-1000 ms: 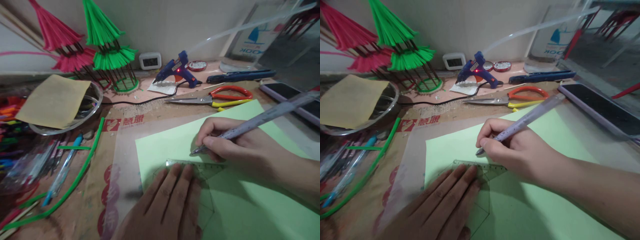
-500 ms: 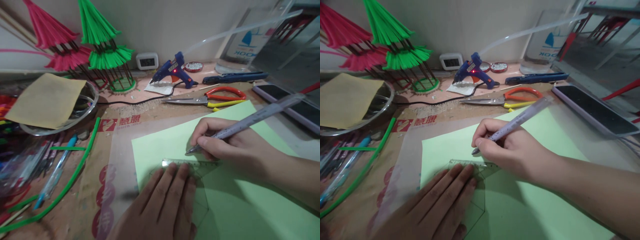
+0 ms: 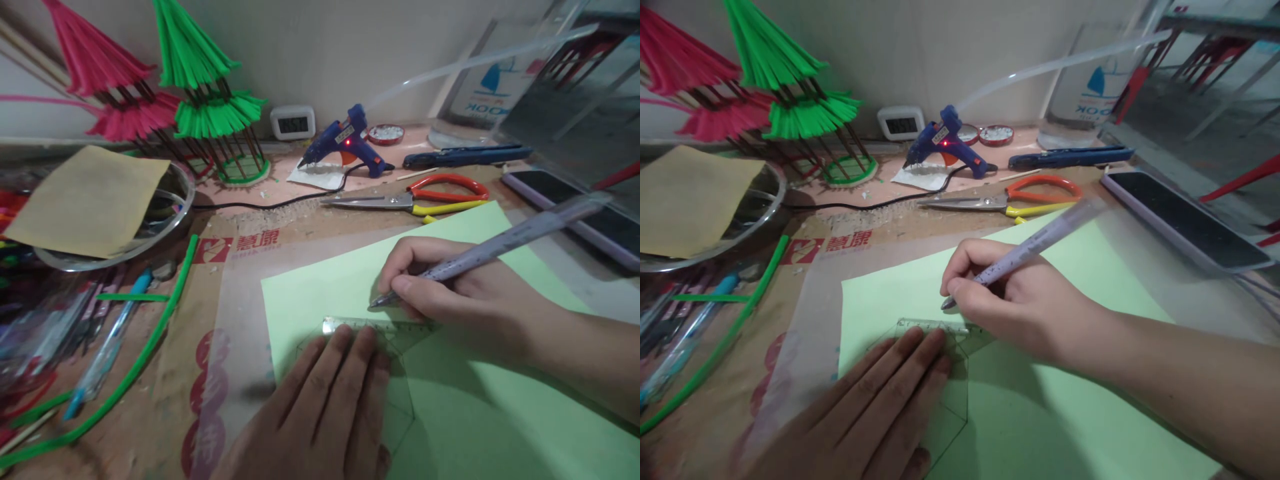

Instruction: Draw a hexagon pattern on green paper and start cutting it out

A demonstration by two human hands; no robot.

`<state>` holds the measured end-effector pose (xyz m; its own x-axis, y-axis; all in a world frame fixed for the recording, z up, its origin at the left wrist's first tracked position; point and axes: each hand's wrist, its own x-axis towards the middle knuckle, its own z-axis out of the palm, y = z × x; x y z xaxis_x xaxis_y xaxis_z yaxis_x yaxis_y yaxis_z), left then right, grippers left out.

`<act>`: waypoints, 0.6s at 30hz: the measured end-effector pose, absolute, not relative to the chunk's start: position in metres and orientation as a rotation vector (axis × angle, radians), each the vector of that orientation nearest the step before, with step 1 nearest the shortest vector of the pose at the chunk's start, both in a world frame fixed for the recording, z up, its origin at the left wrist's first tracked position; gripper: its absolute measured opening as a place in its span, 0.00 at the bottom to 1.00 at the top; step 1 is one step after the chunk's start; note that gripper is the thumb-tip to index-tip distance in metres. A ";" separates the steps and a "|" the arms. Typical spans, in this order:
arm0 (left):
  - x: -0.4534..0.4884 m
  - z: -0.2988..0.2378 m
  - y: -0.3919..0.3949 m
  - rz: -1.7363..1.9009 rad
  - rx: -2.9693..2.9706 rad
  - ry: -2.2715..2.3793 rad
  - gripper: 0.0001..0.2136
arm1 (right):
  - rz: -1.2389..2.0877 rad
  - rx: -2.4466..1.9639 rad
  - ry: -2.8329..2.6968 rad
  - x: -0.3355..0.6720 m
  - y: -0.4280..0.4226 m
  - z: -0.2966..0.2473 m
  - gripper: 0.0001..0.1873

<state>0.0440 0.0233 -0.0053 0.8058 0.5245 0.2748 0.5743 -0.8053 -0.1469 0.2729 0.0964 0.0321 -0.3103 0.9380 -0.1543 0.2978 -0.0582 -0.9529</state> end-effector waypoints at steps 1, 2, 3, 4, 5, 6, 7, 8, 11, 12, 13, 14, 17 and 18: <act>0.044 -0.005 0.024 -0.329 -2.765 -0.850 0.19 | 1.397 -1.334 -1.631 0.273 0.097 0.032 0.04; 0.043 -0.005 0.024 -0.339 -2.761 -0.846 0.19 | 1.397 -1.335 -1.633 0.272 0.097 0.033 0.04; 0.043 -0.005 0.024 -0.356 -2.755 -0.844 0.19 | 1.398 -1.336 -1.635 0.272 0.097 0.033 0.04; 0.043 -0.005 0.024 -0.366 -2.751 -0.845 0.19 | 1.399 -1.337 -1.637 0.272 0.097 0.033 0.04; 0.044 -0.005 0.024 -0.368 -2.749 -0.849 0.19 | 1.400 -1.339 -1.639 0.272 0.098 0.033 0.04; 0.044 -0.005 0.024 -0.365 -2.747 -0.855 0.19 | 1.402 -1.342 -1.639 0.272 0.098 0.033 0.04; 0.044 -0.005 0.024 -0.357 -2.750 -0.858 0.19 | 1.404 -1.344 -1.636 0.272 0.098 0.033 0.04; 0.045 -0.005 0.023 -0.352 -2.750 -0.861 0.19 | 1.406 -1.345 -1.631 0.272 0.098 0.033 0.04; 0.045 -0.006 0.021 -0.331 -2.761 -0.852 0.20 | 1.411 -1.343 -1.624 0.272 0.097 0.032 0.04; 0.045 -0.006 0.021 -0.336 -2.762 -0.848 0.20 | 1.409 -1.345 -1.628 0.273 0.097 0.032 0.04; 0.045 -0.006 0.021 -0.332 -2.763 -0.851 0.20 | 1.405 -1.350 -1.634 0.273 0.097 0.032 0.04; 0.044 -0.005 0.021 -0.329 -2.765 -0.854 0.20 | 1.397 -1.356 -1.642 0.273 0.097 0.032 0.04; 0.044 -0.003 0.022 -0.309 -2.762 -0.839 0.20 | 1.364 -1.369 -1.669 0.272 0.097 0.033 0.04; 0.044 -0.003 0.023 -0.295 -2.763 -0.837 0.20 | 1.359 -1.372 -1.674 0.272 0.098 0.034 0.04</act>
